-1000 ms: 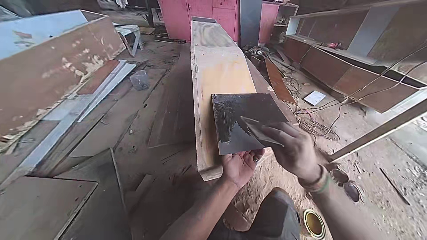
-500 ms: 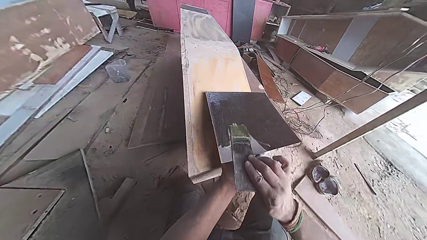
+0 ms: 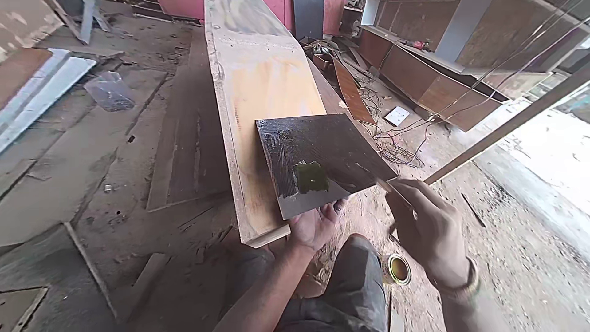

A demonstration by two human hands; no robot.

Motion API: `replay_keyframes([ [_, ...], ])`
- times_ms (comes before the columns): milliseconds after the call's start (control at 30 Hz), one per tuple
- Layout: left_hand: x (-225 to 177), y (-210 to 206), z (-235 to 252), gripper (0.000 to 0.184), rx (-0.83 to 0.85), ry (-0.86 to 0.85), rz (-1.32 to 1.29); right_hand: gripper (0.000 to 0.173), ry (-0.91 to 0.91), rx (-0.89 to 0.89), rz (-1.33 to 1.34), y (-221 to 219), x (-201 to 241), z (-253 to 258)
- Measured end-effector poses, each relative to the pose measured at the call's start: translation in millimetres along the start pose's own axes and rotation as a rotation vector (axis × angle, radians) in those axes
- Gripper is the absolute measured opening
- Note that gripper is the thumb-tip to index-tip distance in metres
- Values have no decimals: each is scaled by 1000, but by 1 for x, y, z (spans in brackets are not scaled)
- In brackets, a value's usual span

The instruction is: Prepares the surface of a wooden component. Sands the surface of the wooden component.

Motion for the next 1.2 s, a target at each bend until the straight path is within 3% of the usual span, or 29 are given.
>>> replay_keyframes([
  [67, 1, 1, 2, 72, 6, 9, -10, 27, -31, 63, -71, -17, -8, 4],
  [167, 2, -2, -2, 64, -21, -2, -37, 24, 69, 126, -114, -43, 9, -2],
  [333, 1, -14, -21, 46, -280, -43, 109, 23, 184, 137, 0, -49, 54, -18],
  [467, 4, -3, -17, 55, -116, 3, -27, 25, 121, 100, 210, -27, 54, 2],
  [533, 7, 6, -14, 65, -50, 21, -90, 26, 65, 69, 182, -26, 38, 26],
  [700, 8, 6, -16, 72, 0, 53, -107, 26, -55, 168, 77, -87, 0, 52],
  [800, 4, 6, -19, 68, -56, 47, -80, 25, 99, 173, 51, -95, 22, 26],
  [900, -5, -6, -33, 39, -229, 3, 13, 25, 220, 199, 127, -81, 48, -7],
  [1000, -3, 3, -33, 37, -174, 11, 5, 20, 236, 190, 239, -56, 49, -14],
  [1100, 3, 14, -20, 67, 26, 25, -107, 24, 146, 135, 176, -40, 25, 5],
  [1200, 7, 16, -19, 71, 18, 28, -140, 26, 39, 136, 90, -51, 8, 9],
])
Point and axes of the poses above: each hand's wrist, its own z-axis towards the middle knuckle, its own y-axis out of the back of the hand, x = y × z, the point moved 5 cm from there along z, towards the middle knuckle, and after that the axes turned 9 degrees about z, right-handed, at the moved point
